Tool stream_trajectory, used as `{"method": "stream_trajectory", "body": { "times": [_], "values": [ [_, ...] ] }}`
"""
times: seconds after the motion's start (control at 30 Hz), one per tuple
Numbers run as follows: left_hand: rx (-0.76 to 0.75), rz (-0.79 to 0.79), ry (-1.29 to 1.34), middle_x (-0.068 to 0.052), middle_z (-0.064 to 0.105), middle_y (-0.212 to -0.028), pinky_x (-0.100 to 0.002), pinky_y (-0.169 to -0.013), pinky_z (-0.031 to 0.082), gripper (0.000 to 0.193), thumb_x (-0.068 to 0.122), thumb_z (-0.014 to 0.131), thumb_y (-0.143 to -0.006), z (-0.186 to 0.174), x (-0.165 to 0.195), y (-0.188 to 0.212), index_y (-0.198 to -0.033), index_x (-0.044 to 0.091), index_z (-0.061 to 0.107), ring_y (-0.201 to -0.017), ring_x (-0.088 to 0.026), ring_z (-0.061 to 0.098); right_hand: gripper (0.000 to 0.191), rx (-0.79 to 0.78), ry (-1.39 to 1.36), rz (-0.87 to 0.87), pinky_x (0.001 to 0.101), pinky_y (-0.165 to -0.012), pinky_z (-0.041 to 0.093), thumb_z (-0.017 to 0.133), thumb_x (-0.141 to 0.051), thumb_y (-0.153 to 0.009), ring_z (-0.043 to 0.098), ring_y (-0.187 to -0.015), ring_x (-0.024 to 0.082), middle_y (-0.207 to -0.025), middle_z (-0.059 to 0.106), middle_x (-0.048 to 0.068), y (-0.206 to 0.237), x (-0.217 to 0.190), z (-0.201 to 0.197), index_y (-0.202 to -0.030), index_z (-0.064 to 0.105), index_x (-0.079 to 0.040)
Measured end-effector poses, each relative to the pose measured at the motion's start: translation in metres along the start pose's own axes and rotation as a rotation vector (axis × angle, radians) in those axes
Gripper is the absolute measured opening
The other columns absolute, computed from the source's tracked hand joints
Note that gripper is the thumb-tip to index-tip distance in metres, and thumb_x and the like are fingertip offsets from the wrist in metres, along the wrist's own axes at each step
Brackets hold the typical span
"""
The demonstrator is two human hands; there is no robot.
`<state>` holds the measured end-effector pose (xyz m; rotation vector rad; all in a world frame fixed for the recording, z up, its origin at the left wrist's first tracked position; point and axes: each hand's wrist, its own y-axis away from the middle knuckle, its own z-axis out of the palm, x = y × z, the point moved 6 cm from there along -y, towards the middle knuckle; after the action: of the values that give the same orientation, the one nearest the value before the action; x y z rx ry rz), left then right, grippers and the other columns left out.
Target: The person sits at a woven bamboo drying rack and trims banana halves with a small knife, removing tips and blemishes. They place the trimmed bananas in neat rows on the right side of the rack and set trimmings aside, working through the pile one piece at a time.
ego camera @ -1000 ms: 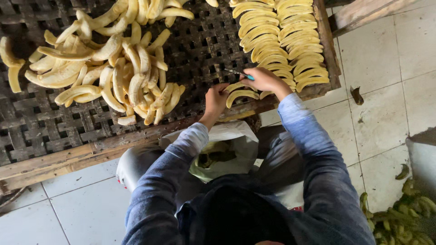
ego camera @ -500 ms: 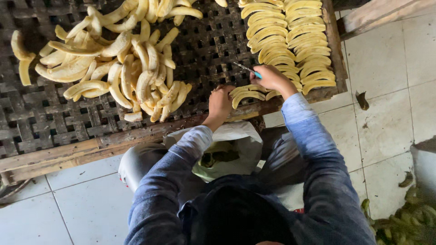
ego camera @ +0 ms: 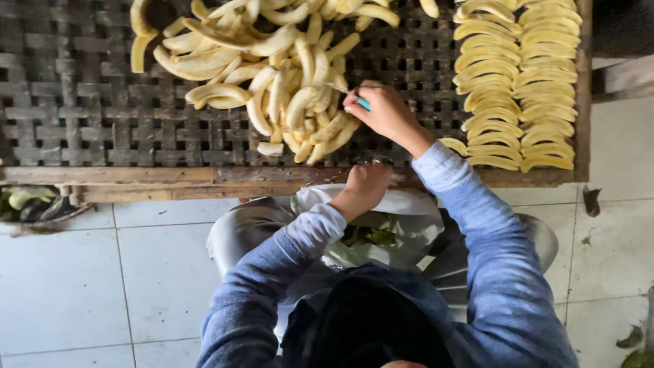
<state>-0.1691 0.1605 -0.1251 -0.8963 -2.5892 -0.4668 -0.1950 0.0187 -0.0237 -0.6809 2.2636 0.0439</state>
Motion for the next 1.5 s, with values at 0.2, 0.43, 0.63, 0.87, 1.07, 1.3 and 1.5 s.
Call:
{"method": "stream_trajectory", "body": {
  "times": [0.2,0.43,0.63,0.87,1.07,1.3,1.5],
  "values": [
    [-0.156,-0.097,0.07,-0.016,0.071,-0.123,-0.044,-0.091,0.06,0.026,0.022,0.058,-0.102,-0.003,-0.083,0.056,-0.124,0.012,0.07,-0.111,-0.031,0.072,0.015,-0.418,-0.012,-0.118,0.0447,-0.069,0.054,0.078,-0.017,-0.085,0.072,-0.078,0.035,-0.084,0.072,0.014,-0.076,-0.104,0.148,-0.094,0.072,-0.006],
    [0.469,-0.167,0.053,-0.014,0.061,-0.141,-0.05,-0.114,0.038,0.049,0.023,0.059,-0.089,-0.025,-0.124,0.101,-0.136,0.011,0.062,-0.134,-0.037,0.052,0.037,-0.554,0.424,-0.276,0.0499,-0.06,0.056,0.08,-0.016,-0.08,0.072,-0.075,0.04,-0.08,0.066,0.017,-0.069,-0.141,0.241,-0.106,0.057,-0.003],
    [0.155,-0.059,-0.049,-0.014,0.07,-0.121,-0.049,-0.093,0.053,0.036,0.026,0.065,-0.085,-0.033,-0.108,0.109,-0.118,0.01,0.071,-0.114,-0.033,0.065,0.037,-0.512,0.205,-0.148,0.046,-0.064,0.056,0.079,-0.012,-0.081,0.074,-0.077,0.036,-0.085,0.07,0.015,-0.076,-0.146,0.228,-0.11,0.057,-0.003],
    [0.426,-0.323,-0.056,-0.014,0.073,-0.087,-0.041,-0.06,0.057,0.034,0.015,0.071,-0.081,-0.072,-0.121,0.091,-0.112,0.005,0.065,-0.073,-0.03,0.074,0.03,-0.157,-0.666,0.318,0.0231,-0.054,0.048,0.072,-0.01,-0.097,0.06,-0.063,0.007,-0.085,0.066,0.001,-0.041,-0.125,0.067,-0.125,0.064,-0.003],
    [0.486,0.019,2.017,-0.012,0.068,-0.114,-0.041,-0.091,0.052,0.039,0.035,0.051,-0.104,-0.067,-0.081,0.005,-0.13,0.006,0.056,-0.103,-0.027,0.065,0.035,0.088,-1.131,0.614,0.0223,-0.043,0.035,0.07,-0.008,-0.096,0.045,-0.051,0.003,-0.075,0.061,-0.003,0.066,-0.07,-0.002,-0.13,0.063,-0.003],
    [0.385,0.245,2.529,-0.011,0.069,-0.115,-0.042,-0.099,0.051,0.063,0.057,0.041,-0.11,-0.101,-0.017,-0.045,-0.142,0.004,0.055,-0.105,-0.024,0.065,0.028,0.328,-0.435,0.513,0.0277,-0.049,0.035,0.073,-0.011,-0.101,0.045,-0.055,0.008,-0.08,0.063,0.0,0.105,-0.028,-0.046,-0.126,0.066,-0.002],
    [0.358,-0.084,2.76,-0.01,0.07,-0.095,-0.041,-0.09,0.053,0.031,0.034,0.056,-0.113,-0.056,-0.007,-0.091,-0.106,0.005,0.064,-0.09,-0.025,0.069,0.035,0.322,-0.254,0.395,0.0292,-0.066,0.047,0.052,-0.016,-0.111,0.055,-0.073,0.013,-0.088,0.057,0.006,0.124,-0.044,-0.085,-0.145,0.047,-0.007]
  ]
}}
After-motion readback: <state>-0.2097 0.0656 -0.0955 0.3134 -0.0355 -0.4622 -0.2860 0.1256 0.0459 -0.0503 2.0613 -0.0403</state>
